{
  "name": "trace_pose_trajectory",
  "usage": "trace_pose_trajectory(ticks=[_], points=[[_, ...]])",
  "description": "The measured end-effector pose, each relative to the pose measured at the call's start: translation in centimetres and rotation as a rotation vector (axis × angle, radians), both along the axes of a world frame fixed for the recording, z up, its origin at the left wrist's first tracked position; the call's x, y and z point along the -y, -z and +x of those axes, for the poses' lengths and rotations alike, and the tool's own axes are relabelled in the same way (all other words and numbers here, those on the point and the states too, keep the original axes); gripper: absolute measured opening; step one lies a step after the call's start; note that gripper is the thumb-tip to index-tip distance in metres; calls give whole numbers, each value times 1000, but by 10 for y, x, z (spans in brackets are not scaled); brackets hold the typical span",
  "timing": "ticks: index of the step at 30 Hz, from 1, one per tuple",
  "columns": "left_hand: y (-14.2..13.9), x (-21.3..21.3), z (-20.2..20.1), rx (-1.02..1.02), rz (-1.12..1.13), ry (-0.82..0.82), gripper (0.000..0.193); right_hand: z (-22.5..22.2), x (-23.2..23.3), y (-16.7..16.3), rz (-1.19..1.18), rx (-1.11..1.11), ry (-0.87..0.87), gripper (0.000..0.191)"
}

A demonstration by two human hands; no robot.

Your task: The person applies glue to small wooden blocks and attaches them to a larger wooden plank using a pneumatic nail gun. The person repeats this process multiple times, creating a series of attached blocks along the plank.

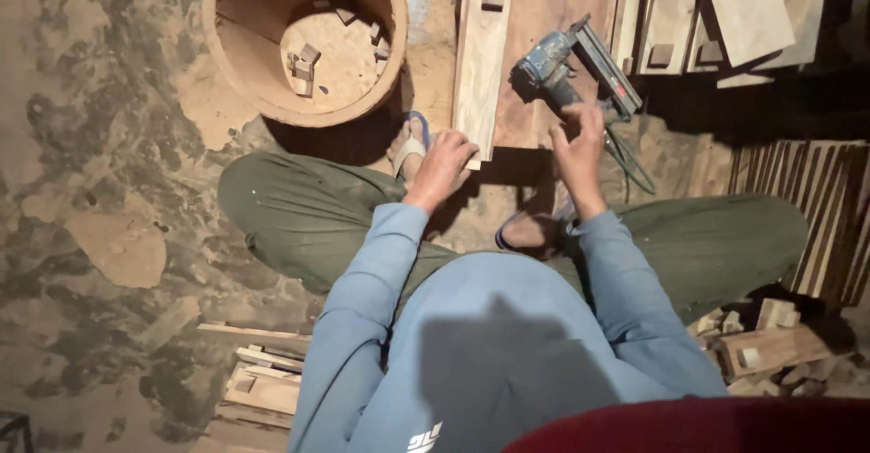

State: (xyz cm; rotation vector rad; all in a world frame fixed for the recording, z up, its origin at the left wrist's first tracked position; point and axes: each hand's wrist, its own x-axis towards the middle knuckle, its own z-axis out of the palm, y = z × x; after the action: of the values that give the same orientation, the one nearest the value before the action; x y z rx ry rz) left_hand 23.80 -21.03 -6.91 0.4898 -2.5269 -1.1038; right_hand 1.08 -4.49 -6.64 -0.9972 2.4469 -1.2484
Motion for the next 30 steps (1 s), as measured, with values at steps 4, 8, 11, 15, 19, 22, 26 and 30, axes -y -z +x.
trace_pose_trajectory(ticks=[4, 8, 11, 15, 19, 22, 26, 30], points=[[3, 2, 0, -20, 31, -88, 56, -17, 16, -12, 79, -277, -89, 53], [10, 5, -5, -32, 89, -72, 44, -29, 39, -15, 265, -363, -120, 78], [14, 6, -11, -61, 83, -73, 44, -39, 50, -12, 289, -224, -155, 85], [15, 6, -19, -66, 82, -96, 44, -47, 57, -15, 260, -228, -215, 89], [15, 8, -19, -71, 103, -84, 47, -64, 67, -35, 215, -194, -254, 79], [16, 8, -20, -58, 112, -110, 47, -89, 92, -49, 172, -103, -108, 52], [14, 9, -23, -42, 84, -119, 50, -123, 163, -54, 67, 62, -3, 52], [8, 17, -25, -32, 123, -109, 62, -127, 209, -49, 61, -187, -34, 60]])
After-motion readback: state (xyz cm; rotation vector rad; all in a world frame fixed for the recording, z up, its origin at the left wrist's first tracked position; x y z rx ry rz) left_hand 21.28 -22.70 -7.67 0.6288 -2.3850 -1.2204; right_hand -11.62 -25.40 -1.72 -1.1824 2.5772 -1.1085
